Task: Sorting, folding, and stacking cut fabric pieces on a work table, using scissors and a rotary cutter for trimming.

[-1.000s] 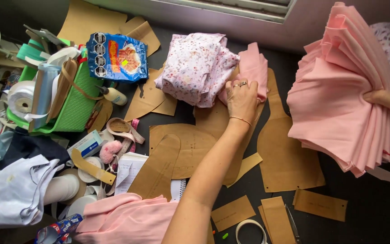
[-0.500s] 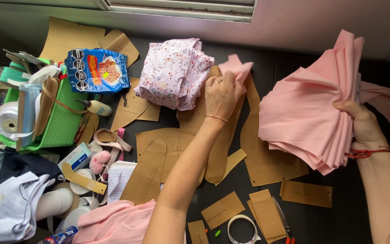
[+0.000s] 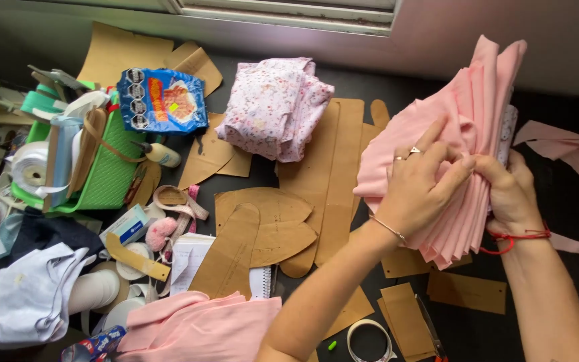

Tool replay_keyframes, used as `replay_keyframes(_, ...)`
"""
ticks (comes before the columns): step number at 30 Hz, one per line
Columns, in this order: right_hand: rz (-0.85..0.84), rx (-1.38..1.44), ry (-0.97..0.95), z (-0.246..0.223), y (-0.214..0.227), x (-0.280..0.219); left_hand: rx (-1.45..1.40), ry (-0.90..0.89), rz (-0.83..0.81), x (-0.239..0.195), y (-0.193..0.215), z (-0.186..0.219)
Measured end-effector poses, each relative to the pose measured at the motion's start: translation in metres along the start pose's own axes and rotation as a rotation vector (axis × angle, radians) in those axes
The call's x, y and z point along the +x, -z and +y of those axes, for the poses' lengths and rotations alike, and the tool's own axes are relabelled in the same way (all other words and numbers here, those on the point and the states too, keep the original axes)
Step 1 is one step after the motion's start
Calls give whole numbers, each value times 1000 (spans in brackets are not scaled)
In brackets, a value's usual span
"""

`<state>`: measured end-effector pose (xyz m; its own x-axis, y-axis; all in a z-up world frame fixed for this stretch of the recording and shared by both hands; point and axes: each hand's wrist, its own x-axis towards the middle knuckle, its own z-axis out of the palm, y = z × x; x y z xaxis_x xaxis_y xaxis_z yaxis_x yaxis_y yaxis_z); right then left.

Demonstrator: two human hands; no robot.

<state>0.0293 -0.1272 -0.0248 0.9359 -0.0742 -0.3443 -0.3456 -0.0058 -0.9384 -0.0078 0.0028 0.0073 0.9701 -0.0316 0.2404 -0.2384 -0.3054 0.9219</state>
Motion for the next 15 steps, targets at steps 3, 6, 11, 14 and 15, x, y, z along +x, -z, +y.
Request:
replay_keyframes(3,4,-227,168,-22,-38,-9,-111,367,192,-11,20,14)
replay_keyframes(6,-26,-547,727,-61,-87,-21,-178,70,433,-4,52,15)
replay_keyframes(11,19,-973,1398,-99,-189,-24,-1175,-142,879,17,118,-18)
replay_keyframes(14,-25,-1120,1659,-51,-256,-11,-1160,-107,1098,-1,133,-78)
replay_keyframes(15,-35,-1106,1670,-38,-267,-11,-1151,-118,1111,-20,135,-80)
